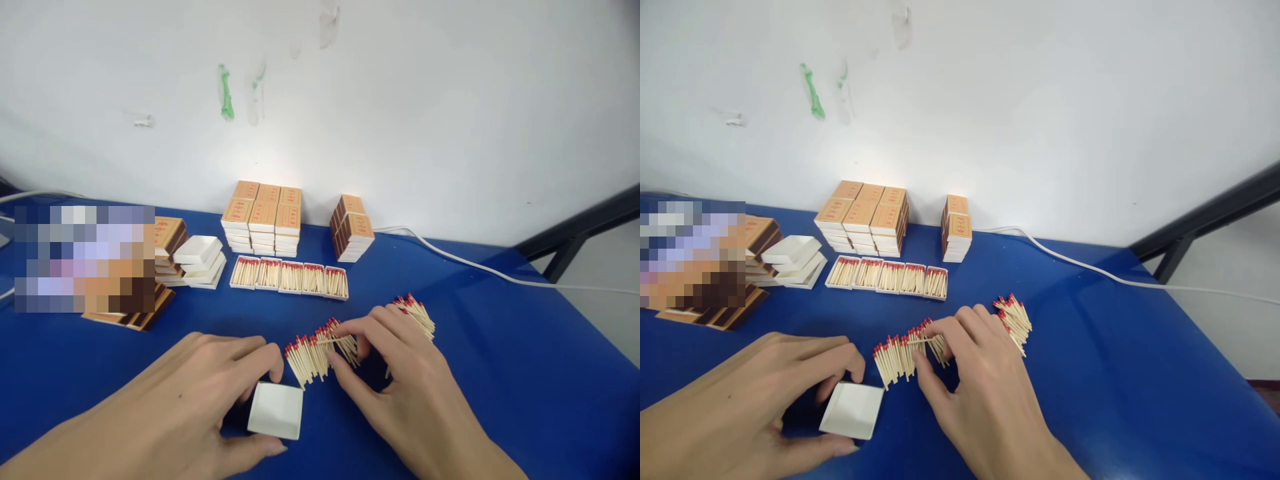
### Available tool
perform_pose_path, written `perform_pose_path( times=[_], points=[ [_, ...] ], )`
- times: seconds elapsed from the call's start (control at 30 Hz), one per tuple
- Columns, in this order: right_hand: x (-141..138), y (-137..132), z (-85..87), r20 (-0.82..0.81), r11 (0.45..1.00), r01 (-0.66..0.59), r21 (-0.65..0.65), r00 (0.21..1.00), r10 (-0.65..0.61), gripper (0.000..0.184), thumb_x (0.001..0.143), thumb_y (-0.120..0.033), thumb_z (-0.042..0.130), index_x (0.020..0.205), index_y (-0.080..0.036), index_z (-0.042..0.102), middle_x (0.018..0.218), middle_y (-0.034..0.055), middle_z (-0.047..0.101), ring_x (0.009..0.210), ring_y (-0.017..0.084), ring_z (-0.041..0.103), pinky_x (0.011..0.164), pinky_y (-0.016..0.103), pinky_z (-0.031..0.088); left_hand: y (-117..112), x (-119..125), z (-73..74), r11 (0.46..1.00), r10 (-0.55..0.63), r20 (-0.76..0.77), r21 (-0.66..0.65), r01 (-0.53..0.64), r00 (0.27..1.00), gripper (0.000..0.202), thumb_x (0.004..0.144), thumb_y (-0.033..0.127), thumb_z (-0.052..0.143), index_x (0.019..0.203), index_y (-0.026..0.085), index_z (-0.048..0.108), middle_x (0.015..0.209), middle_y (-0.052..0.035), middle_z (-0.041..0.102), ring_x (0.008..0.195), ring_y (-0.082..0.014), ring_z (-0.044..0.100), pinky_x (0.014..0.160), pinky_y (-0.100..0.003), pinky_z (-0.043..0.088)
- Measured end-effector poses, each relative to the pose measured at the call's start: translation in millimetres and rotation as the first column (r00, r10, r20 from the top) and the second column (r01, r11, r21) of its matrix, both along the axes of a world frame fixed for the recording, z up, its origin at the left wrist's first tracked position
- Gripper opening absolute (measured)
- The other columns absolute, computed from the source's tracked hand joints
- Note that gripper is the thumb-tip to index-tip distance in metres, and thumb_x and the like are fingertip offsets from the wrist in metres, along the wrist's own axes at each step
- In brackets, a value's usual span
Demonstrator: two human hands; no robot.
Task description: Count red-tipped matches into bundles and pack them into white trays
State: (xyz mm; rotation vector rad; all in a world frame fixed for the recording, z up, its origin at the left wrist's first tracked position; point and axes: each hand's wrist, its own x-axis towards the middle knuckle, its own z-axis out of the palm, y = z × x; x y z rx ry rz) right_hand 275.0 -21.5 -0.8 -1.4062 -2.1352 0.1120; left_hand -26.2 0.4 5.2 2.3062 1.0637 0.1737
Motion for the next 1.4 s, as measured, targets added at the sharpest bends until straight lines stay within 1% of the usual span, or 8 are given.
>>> perform_pose_path(
  times=[0.13, 0.3, 0.53, 0.73, 0.97, 1.2, 1.33, 1.4],
  points=[
    [-2.7, -1.0, -5.0, 0.004, 1.0, 0.007, -0.011, 1.0, -0.007, 0.006, 0.11, -0.023, 0.078, 0.104, -0.024, 0.075, 0.089, 0.001, 0.067, 0.083, 0.023, 0.067, 0.079, 0.04, 0.055, -0.7, 2.2, -0.8, 1.0, 0.01, 0.017, 0.027, -0.01, 1.0, 0.032, 0.093, 0.043, 0.1, 0.108, 0.033, 0.074, 0.102, 0.0067, 0.078, 0.086, -0.0202, 0.074, 0.074, -0.032, 0.045],
    [-4.4, -1.7, -0.2, -0.015, 0.999, -0.024, -0.046, 1.0, 0.023, 0.017, 0.108, -0.016, 0.075, 0.093, -0.025, 0.073, 0.083, -0.0007, 0.065, 0.078, 0.02, 0.064, 0.073, 0.036, 0.053, 0.7, 4.4, 0.7, 0.999, 0.006, 0.023, 0.051, -0.007, 1.0, 0.034, 0.091, 0.044, 0.103, 0.107, 0.033, 0.075, 0.1, 0.0069, 0.079, 0.083, -0.0192, 0.074, 0.071, -0.032, 0.044],
    [-3.6, -1.8, 1.0, -0.025, 0.997, -0.009, -0.073, 1.0, 0.007, 0.02, 0.103, -0.009, 0.073, 0.09, -0.025, 0.073, 0.079, -0.002, 0.065, 0.076, 0.019, 0.063, 0.07, 0.033, 0.051, -1.1, 4.1, -2.6, 0.988, -0.003, 0.06, 0.151, -0.007, 0.998, 0.042, 0.091, 0.046, 0.104, 0.119, 0.034, 0.076, 0.102, 0.0076, 0.079, 0.082, -0.0158, 0.076, 0.068, -0.03, 0.045],
    [-2.7, -1.3, 1.1, -0.001, 0.996, 0.017, -0.084, 1.0, -0.017, 0.024, 0.105, -0.009, 0.072, 0.087, -0.025, 0.071, 0.076, -0.0022, 0.065, 0.075, 0.019, 0.062, 0.069, 0.034, 0.051, -0.7, 5.1, -3.3, 0.987, -0.026, 0.064, 0.157, 0.016, 0.998, 0.034, 0.096, 0.044, 0.1, 0.116, 0.032, 0.075, 0.101, 0.0056, 0.08, 0.081, -0.0166, 0.076, 0.068, -0.031, 0.046],
    [-3.5, -2.9, 2.9, 0.008, 0.994, 0.051, -0.093, 0.999, -0.05, 0.025, 0.106, -0.012, 0.072, 0.085, -0.026, 0.07, 0.074, -0.0027, 0.064, 0.071, 0.018, 0.062, 0.067, 0.034, 0.051, -1.9, 4.7, -2.9, 0.974, -0.029, 0.091, 0.227, 0.007, 0.995, 0.051, 0.087, 0.04, 0.106, 0.126, 0.035, 0.073, 0.104, 0.0081, 0.081, 0.086, -0.0186, 0.081, 0.07, -0.032, 0.051],
    [-1.4, -1.7, 7.1, -0.047, 0.993, 0.075, -0.088, 0.996, -0.079, 0.021, 0.109, -0.02, 0.075, 0.09, -0.028, 0.074, 0.072, -0.0042, 0.063, 0.068, 0.018, 0.064, 0.067, 0.035, 0.052, 3.5, 5.6, 2.6, 0.944, -0.07, 0.023, 0.324, 0.059, 0.997, 0.043, 0.089, 0.038, 0.098, 0.12, 0.03, 0.069, 0.1, 0.0056, 0.08, 0.079, -0.0212, 0.079, 0.065, -0.037, 0.048],
    [3.5, -1.6, 1.5, 0.008, 0.986, 0.162, -0.027, 0.987, -0.162, 0.011, 0.114, -0.035, 0.076, 0.106, -0.027, 0.077, 0.081, -0.0004, 0.068, 0.076, 0.023, 0.069, 0.074, 0.041, 0.055, 3.7, 6.1, 3.8, 0.919, -0.095, 0.001, 0.384, 0.087, 0.996, 0.058, 0.085, 0.038, 0.101, 0.13, 0.03, 0.065, 0.107, 0.0044, 0.082, 0.081, -0.0231, 0.081, 0.068, -0.039, 0.052],
    [5.0, -1.4, -2.0, 0.058, 0.979, 0.204, 0.013, 0.977, -0.205, 0.02, 0.113, -0.046, 0.076, 0.111, -0.026, 0.076, 0.087, 0.0024, 0.07, 0.08, 0.027, 0.071, 0.086, 0.049, 0.057, 3.0, 6.6, 3.7, 0.906, -0.101, 0.001, 0.414, 0.092, 0.995, 0.064, 0.082, 0.039, 0.104, 0.132, 0.03, 0.064, 0.109, 0.0035, 0.083, 0.079, -0.0238, 0.081, 0.066, -0.041, 0.052]
  ],
)
